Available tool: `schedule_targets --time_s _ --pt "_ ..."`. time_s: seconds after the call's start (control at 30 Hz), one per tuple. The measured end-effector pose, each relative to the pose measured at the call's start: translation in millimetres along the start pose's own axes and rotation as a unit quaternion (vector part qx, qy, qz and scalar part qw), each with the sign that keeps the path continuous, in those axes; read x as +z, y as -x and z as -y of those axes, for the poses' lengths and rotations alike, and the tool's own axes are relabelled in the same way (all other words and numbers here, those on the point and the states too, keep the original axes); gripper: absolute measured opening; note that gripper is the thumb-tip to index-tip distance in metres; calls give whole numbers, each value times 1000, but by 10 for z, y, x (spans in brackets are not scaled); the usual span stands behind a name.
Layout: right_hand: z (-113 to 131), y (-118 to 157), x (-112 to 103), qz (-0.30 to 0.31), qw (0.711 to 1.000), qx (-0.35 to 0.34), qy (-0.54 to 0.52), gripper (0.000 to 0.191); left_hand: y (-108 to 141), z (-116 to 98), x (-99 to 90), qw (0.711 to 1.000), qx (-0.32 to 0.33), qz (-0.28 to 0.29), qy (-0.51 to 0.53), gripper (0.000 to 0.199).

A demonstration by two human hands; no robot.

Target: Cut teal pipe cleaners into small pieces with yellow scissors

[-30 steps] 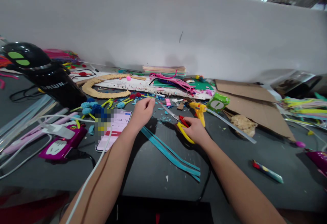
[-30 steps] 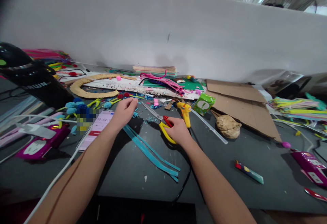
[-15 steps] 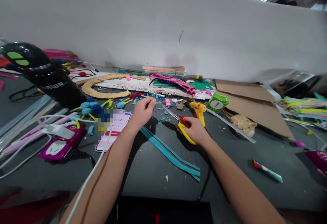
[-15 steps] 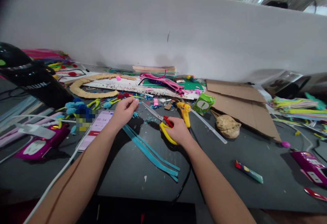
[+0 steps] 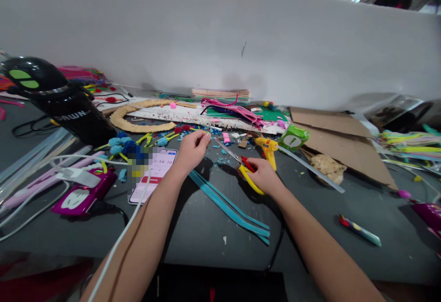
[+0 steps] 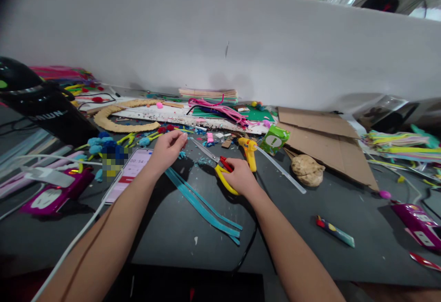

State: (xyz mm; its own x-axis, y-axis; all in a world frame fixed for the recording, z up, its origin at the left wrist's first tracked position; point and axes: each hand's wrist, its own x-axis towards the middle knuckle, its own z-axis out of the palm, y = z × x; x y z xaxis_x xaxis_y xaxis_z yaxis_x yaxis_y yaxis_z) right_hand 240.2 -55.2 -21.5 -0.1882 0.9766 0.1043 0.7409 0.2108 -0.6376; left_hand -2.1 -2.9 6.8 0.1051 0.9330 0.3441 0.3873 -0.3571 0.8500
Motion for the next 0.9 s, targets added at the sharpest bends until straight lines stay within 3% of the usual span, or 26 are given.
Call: schedule_targets --time_s 0.63,0.9 --pt "-2 13 28 -18 1000 6 -15 39 -18 7 37 997 -57 -26 52 41" --pt "-6 -2 15 -5 1000 -2 -10 36 -12 -23 22 999 -28 -20 41 41"
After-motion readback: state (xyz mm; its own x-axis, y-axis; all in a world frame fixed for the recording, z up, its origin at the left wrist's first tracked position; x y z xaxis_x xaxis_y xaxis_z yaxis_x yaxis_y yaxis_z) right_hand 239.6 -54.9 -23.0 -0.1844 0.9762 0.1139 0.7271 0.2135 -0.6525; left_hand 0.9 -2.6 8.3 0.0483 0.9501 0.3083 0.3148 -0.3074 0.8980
